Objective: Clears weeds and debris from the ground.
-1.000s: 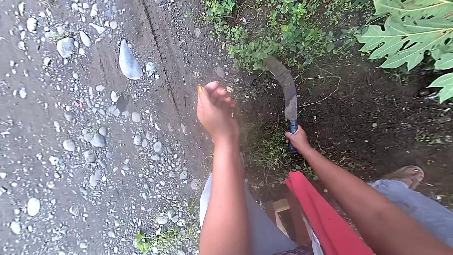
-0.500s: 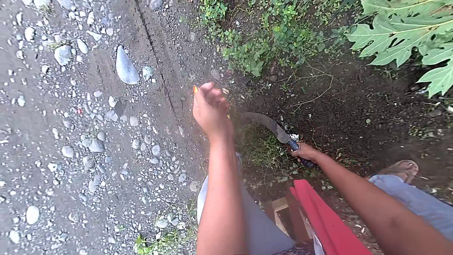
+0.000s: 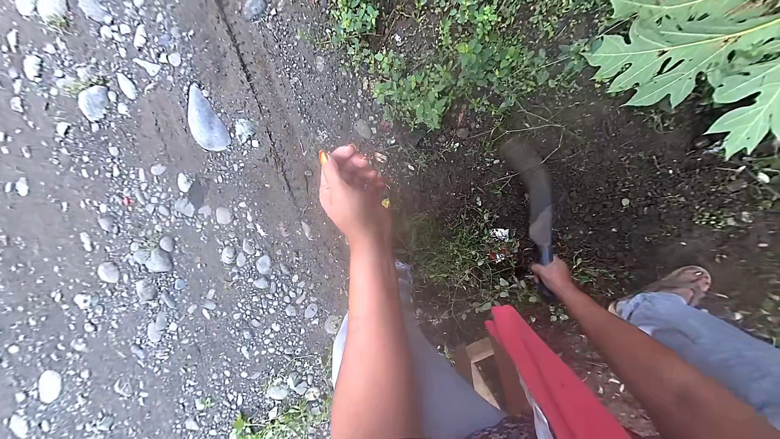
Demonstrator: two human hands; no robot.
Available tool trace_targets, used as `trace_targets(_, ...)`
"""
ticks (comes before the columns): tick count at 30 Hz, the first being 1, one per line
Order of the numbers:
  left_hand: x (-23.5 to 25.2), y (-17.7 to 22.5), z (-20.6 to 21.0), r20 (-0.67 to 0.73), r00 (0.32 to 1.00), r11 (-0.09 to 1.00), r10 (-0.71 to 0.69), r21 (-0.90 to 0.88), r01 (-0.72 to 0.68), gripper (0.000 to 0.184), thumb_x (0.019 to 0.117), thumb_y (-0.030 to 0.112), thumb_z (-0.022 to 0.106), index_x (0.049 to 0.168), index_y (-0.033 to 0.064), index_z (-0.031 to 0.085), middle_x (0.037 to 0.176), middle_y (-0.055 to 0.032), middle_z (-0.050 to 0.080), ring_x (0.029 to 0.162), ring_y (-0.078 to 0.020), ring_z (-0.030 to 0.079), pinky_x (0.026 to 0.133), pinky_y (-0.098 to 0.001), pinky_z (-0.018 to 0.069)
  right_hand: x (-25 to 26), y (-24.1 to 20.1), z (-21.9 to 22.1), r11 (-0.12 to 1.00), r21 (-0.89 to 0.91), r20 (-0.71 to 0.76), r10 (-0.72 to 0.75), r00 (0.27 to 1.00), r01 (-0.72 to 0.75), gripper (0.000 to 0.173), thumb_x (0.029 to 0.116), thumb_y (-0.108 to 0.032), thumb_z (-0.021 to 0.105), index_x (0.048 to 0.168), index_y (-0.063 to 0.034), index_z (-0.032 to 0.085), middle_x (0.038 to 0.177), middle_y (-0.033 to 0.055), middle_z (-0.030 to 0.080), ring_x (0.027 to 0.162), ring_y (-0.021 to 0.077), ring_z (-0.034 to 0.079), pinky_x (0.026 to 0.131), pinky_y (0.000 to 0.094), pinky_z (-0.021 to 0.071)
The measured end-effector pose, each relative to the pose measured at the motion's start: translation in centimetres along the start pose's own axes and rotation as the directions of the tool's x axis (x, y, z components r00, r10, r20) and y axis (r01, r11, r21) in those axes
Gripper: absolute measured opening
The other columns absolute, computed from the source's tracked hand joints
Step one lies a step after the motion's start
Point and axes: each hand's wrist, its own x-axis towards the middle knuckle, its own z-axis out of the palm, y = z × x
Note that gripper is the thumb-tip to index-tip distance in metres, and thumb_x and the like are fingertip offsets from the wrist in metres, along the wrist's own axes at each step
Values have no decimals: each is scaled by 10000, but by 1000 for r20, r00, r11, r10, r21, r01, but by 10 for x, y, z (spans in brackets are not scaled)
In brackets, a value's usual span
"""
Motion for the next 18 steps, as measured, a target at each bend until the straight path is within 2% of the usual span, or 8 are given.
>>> trace_targets(1,0,-1,1,4,1000,1000,-1,4,1,477,1154,297,233,919,171,629,704,92,641,587,-20,605,526,-182,507,-2,19,-13,961,-275,79,-13,997,35,492,947,-137,688,1381,46,548,1165,272,683,1039,406,694,911,604,544)
trace_targets(3,1,-2,3,9,1000,1000,0,8,0,488,1153,306,230,911,173,633,699,94,642,584,-20,606,524,-182,506,-7,47,-40,783,-605,178,-47,983,147,525,955,-166,698,1442,-40,549,1267,301,664,1175,504,644,960,706,492)
trace_targets(6,0,-6,0,16,1000,1000,2,25,-3,493,1153,297,224,908,164,630,701,90,646,577,-21,608,516,-180,507,-19,66,-78,586,-776,236,-73,969,233,562,971,-201,695,1489,-83,511,1226,292,684,1137,516,657,930,695,503)
trace_targets(8,0,-6,1,25,1000,1000,7,28,-8,493,1154,297,221,907,167,628,699,91,649,579,-16,609,519,-176,506,-19,65,-100,593,-769,208,-120,971,238,564,970,-219,702,1480,-70,513,1190,298,692,1116,518,663,921,688,502)
trace_targets(11,-2,-6,2,17,1000,999,7,45,-8,485,1154,302,226,919,166,627,699,88,644,582,-16,607,523,-177,505,-19,50,-116,769,-607,59,-208,976,200,527,962,-207,704,1427,-21,539,1159,346,676,1105,558,649,903,731,482)
trace_targets(13,-3,-7,4,14,1000,998,11,62,-12,480,1153,295,230,912,171,625,699,94,643,584,-12,604,524,-173,501,-20,27,-108,919,-350,-84,-222,972,180,527,965,-173,692,1427,26,534,1181,362,658,1115,541,643,936,719,469)
trace_targets(15,-4,-8,5,14,1000,997,13,70,-14,482,1154,296,229,909,171,624,698,96,642,582,-14,605,523,-174,500,-17,4,-82,984,9,-189,-173,967,177,508,957,-143,685,1396,65,534,1085,280,679,916,385,694,842,578,552)
trace_targets(18,-3,-10,7,10,1000,997,11,79,-12,496,1154,314,229,901,172,631,694,96,641,577,-16,601,517,-180,498,-13,-13,-28,914,396,-134,-39,990,89,452,966,-107,660,1346,57,476,893,131,634,660,196,647,657,389,583)
